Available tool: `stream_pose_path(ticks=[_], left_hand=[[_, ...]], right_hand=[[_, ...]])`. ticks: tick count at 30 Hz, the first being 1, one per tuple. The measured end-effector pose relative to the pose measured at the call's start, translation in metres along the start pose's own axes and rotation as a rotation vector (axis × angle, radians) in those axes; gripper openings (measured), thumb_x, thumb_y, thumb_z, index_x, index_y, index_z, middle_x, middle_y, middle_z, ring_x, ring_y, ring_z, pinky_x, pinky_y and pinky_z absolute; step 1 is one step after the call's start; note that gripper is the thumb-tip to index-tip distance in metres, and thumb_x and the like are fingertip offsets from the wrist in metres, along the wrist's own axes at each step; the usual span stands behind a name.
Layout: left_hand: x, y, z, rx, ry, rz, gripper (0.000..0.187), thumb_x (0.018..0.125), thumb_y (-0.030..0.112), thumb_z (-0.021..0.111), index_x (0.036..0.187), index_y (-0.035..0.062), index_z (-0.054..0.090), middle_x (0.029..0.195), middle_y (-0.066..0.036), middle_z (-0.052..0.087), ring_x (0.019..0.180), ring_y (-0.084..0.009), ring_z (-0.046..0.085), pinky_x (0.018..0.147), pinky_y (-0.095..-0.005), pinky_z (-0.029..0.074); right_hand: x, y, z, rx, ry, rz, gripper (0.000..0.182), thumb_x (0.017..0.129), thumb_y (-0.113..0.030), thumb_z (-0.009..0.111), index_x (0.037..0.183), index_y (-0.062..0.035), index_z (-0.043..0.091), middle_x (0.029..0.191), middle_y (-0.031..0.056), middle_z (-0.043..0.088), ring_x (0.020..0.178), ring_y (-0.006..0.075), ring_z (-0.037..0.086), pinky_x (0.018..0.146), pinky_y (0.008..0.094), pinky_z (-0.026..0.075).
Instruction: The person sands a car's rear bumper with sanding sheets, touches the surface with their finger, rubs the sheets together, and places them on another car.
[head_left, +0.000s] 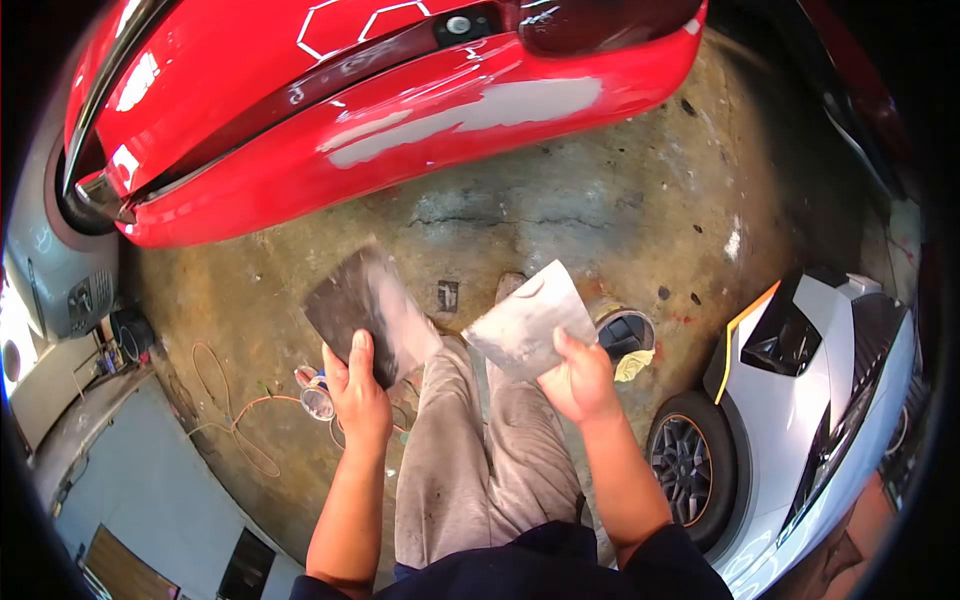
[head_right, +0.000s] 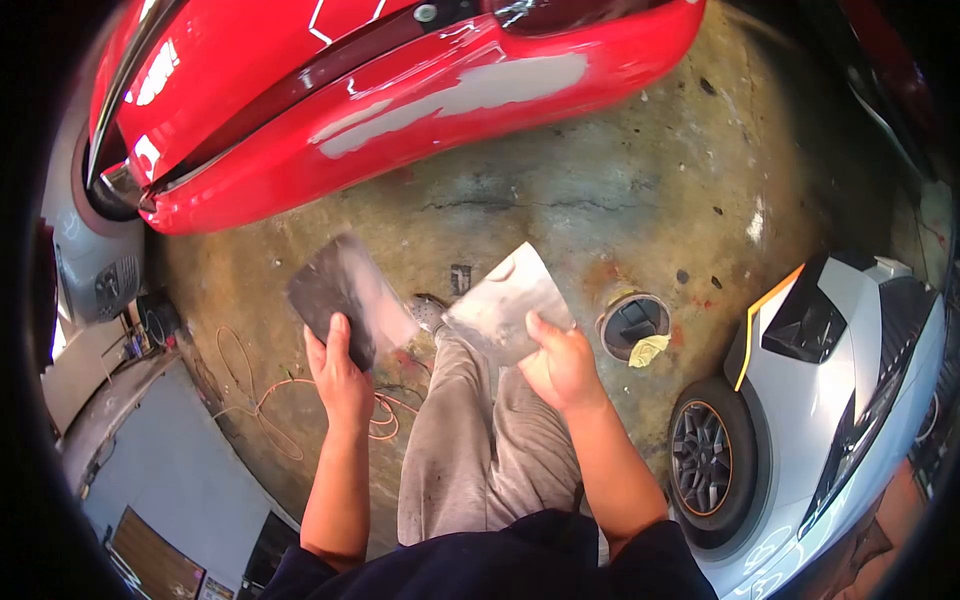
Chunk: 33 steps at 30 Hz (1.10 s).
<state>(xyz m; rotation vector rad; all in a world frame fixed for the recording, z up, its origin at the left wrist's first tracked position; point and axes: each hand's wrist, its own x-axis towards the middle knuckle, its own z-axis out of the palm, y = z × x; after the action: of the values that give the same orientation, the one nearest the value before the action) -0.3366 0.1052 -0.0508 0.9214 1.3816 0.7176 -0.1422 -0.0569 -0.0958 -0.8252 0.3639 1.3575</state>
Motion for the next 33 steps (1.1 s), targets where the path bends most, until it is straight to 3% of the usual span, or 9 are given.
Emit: stream_pose_path(ticks=[6, 7, 8, 12, 13, 15, 17, 18, 33], left_hand=[[-0.037, -0.076, -0.061, 0.091, -0.019, -0.324, 0.047, 0.099, 0.024, 0.057, 0.133, -0.0061, 0.047, 0.129, -0.013, 0.058, 0.116, -0.0197, 0.054, 0.105, -0.0319, 0.039], [-0.045, -0.084, -0.064, 0.028, 0.019, -0.393, 0.047, 0.097, 0.02, 0.06, 0.137, -0.001, 0.044, 0.125, -0.012, 0.06, 0.109, -0.021, 0.061, 0.095, -0.0344, 0.051], [-0.053, -0.105, -0.085, 0.129, -0.003, -0.428, 0.052, 0.098, 0.031, 0.06, 0.134, -0.0052, 0.047, 0.126, -0.013, 0.06, 0.114, -0.0208, 0.055, 0.104, -0.0321, 0.04], [-0.081, -0.128, -0.1, 0.084, 0.016, -0.505, 0.043, 0.1, 0.023, 0.058, 0.131, -0.0046, 0.048, 0.123, -0.013, 0.062, 0.109, -0.0208, 0.059, 0.1, -0.0318, 0.043], [-0.085, -0.132, -0.103, 0.078, 0.015, -0.525, 0.042, 0.1, 0.023, 0.057, 0.131, -0.0049, 0.048, 0.123, -0.013, 0.062, 0.109, -0.0207, 0.059, 0.1, -0.0317, 0.043], [-0.086, -0.14, -0.108, 0.089, 0.011, -0.556, 0.042, 0.1, 0.02, 0.057, 0.133, -0.0044, 0.046, 0.123, -0.013, 0.061, 0.11, -0.0206, 0.059, 0.1, -0.0324, 0.044], [-0.084, -0.141, -0.11, 0.128, 0.006, -0.585, 0.045, 0.099, 0.017, 0.058, 0.136, -0.0027, 0.043, 0.125, -0.013, 0.059, 0.113, -0.0205, 0.059, 0.102, -0.0341, 0.044], [-0.081, -0.135, -0.107, 0.113, -0.018, -0.591, 0.049, 0.099, 0.018, 0.059, 0.138, -0.0044, 0.04, 0.127, -0.014, 0.058, 0.114, -0.021, 0.058, 0.104, -0.0341, 0.043], [-0.066, -0.123, -0.108, -0.008, 0.073, -0.576, 0.04, 0.1, 0.018, 0.057, 0.132, -0.0027, 0.047, 0.123, -0.013, 0.06, 0.109, -0.0201, 0.059, 0.099, -0.0327, 0.045]], right_hand=[[0.015, -0.046, 0.05, 0.546, -0.256, 0.037, 0.079, 0.092, -0.055, 0.06, 0.154, -0.0155, 0.03, 0.159, 0.0154, 0.031, 0.142, 0.0473, 0.033, 0.102, 0.0778, 0.033], [0.015, -0.052, 0.057, 0.51, -0.237, 0.016, 0.082, 0.09, -0.059, 0.061, 0.154, -0.0167, 0.03, 0.159, 0.0151, 0.03, 0.142, 0.048, 0.033, 0.101, 0.0784, 0.033], [0.017, -0.059, 0.064, 0.472, -0.217, -0.003, 0.085, 0.088, -0.063, 0.061, 0.154, -0.0178, 0.031, 0.159, 0.0149, 0.03, 0.142, 0.0486, 0.032, 0.1, 0.079, 0.034], [0.044, -0.095, 0.087, -0.189, -0.424, -0.36, 0.09, 0.08, -0.06, 0.071, 0.15, -0.0165, 0.036, 0.151, 0.0159, 0.038, 0.141, 0.0409, 0.036, 0.107, 0.0653, 0.04], [0.051, -0.09, 0.084, -0.381, -0.227, -0.486, 0.084, 0.077, -0.05, 0.077, 0.144, -0.0134, 0.043, 0.147, 0.0142, 0.042, 0.141, 0.0344, 0.038, 0.107, 0.0536, 0.043], [0.083, -0.084, 0.083, -1.382, 0.063, -0.961, 0.069, 0.077, -0.041, 0.074, 0.136, -0.0122, 0.053, 0.144, 0.0135, 0.047, 0.135, 0.033, 0.041, 0.108, 0.0494, 0.036], [0.113, -0.073, 0.087, -1.997, 0.247, -1.08, 0.054, 0.078, -0.038, 0.073, 0.128, -0.0187, 0.063, 0.144, 0.0117, 0.047, 0.136, 0.0337, 0.037, 0.109, 0.0566, 0.031], [0.13, -0.066, 0.082, -1.97, 0.21, -1.093, 0.05, 0.078, -0.037, 0.073, 0.127, -0.0249, 0.066, 0.142, 0.0076, 0.049, 0.134, 0.0345, 0.038, 0.108, 0.066, 0.026], [0.185, -0.048, 0.084, -2.145, 0.288, -1.153, 0.042, 0.081, -0.036, 0.072, 0.121, -0.0273, 0.068, 0.136, 0.0021, 0.053, 0.134, 0.0322, 0.04, 0.101, 0.0726, 0.026]])
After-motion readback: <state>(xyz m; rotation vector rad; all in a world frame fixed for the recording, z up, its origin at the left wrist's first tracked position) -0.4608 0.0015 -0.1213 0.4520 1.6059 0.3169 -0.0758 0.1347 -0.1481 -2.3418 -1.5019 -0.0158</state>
